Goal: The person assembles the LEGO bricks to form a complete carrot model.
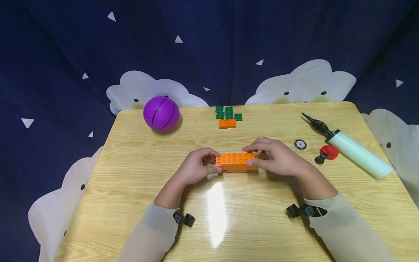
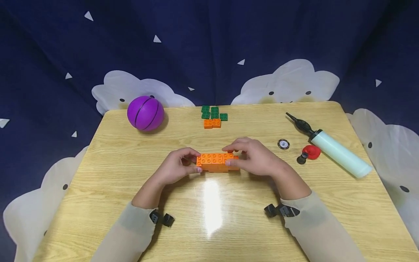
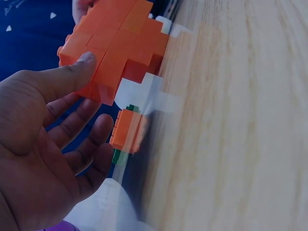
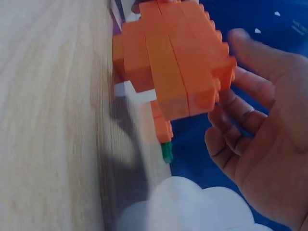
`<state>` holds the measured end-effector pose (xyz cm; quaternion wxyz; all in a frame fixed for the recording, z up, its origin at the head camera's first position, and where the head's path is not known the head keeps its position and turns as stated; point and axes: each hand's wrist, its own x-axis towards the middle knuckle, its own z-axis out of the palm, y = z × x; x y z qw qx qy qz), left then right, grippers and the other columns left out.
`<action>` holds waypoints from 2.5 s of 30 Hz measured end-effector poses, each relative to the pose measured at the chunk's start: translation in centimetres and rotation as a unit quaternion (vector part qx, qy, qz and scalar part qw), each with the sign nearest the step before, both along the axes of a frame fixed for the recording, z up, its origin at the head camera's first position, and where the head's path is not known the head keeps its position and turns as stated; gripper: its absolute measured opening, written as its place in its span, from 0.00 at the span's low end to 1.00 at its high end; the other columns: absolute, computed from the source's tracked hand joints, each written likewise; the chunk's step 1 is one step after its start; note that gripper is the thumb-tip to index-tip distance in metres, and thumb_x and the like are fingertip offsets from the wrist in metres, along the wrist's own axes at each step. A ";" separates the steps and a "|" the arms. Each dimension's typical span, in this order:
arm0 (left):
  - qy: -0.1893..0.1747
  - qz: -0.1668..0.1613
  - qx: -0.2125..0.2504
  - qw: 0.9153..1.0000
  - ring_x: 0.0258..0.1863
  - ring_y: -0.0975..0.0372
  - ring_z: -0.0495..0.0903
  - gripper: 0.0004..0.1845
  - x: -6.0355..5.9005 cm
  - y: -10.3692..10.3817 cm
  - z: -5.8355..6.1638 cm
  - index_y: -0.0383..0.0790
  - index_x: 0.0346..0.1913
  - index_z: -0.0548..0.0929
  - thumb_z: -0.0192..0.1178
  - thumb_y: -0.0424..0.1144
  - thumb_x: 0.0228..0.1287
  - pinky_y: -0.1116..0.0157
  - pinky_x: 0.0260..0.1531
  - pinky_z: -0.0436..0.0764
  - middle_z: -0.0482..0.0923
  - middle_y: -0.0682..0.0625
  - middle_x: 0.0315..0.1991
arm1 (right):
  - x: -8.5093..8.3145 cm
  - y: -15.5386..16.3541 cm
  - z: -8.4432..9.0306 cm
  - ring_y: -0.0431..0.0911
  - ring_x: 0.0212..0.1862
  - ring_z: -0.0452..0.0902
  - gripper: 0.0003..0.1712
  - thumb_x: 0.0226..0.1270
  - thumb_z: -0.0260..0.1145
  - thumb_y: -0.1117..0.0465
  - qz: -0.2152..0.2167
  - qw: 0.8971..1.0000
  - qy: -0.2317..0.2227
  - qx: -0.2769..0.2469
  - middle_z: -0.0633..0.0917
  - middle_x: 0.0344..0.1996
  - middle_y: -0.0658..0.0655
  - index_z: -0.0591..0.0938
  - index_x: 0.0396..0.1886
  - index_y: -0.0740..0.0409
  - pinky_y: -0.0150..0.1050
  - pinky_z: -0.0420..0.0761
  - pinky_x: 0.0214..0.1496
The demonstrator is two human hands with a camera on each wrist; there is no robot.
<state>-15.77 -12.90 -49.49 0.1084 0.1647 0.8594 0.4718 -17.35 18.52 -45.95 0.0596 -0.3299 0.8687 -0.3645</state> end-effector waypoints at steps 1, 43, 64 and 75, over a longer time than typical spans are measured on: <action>0.002 0.000 -0.001 1.000 0.45 0.57 0.83 0.21 0.0 0.0 0.0 0.54 0.51 0.87 0.81 0.43 0.55 0.56 0.47 0.81 0.84 0.57 0.42 | -0.3 0.1 -0.1 0.45 0.45 0.78 0.20 0.70 0.74 0.53 -0.004 1.000 -0.008 -0.008 0.87 0.51 0.48 0.87 0.60 0.49 0.46 0.80 0.44; 0.009 -0.010 -0.004 1.000 0.45 0.56 0.83 0.20 0.2 0.1 -0.1 0.53 0.52 0.87 0.80 0.44 0.56 0.55 0.48 0.82 0.84 0.58 0.43 | -9.7 -5.4 -3.9 0.58 0.61 0.74 0.30 0.72 0.69 0.53 -0.129 0.978 -0.025 0.160 0.73 0.64 0.63 0.77 0.71 0.55 0.54 0.72 0.70; -0.001 0.001 -0.003 1.000 0.45 0.56 0.83 0.20 0.2 0.1 0.1 0.53 0.51 0.87 0.80 0.43 0.56 0.54 0.49 0.81 0.84 0.56 0.42 | -7.6 -4.3 -2.8 0.51 0.39 0.74 0.13 0.70 0.71 0.56 -0.134 0.985 -0.022 0.108 0.83 0.42 0.54 0.80 0.50 0.51 0.45 0.75 0.45; -0.004 0.003 -0.003 1.000 0.45 0.55 0.82 0.20 0.3 0.0 0.0 0.53 0.51 0.87 0.80 0.42 0.56 0.52 0.49 0.82 0.84 0.57 0.41 | -5.3 -4.0 -0.1 0.49 0.42 0.77 0.16 0.70 0.72 0.55 -0.112 0.990 -0.013 0.086 0.85 0.47 0.51 0.82 0.54 0.52 0.44 0.77 0.44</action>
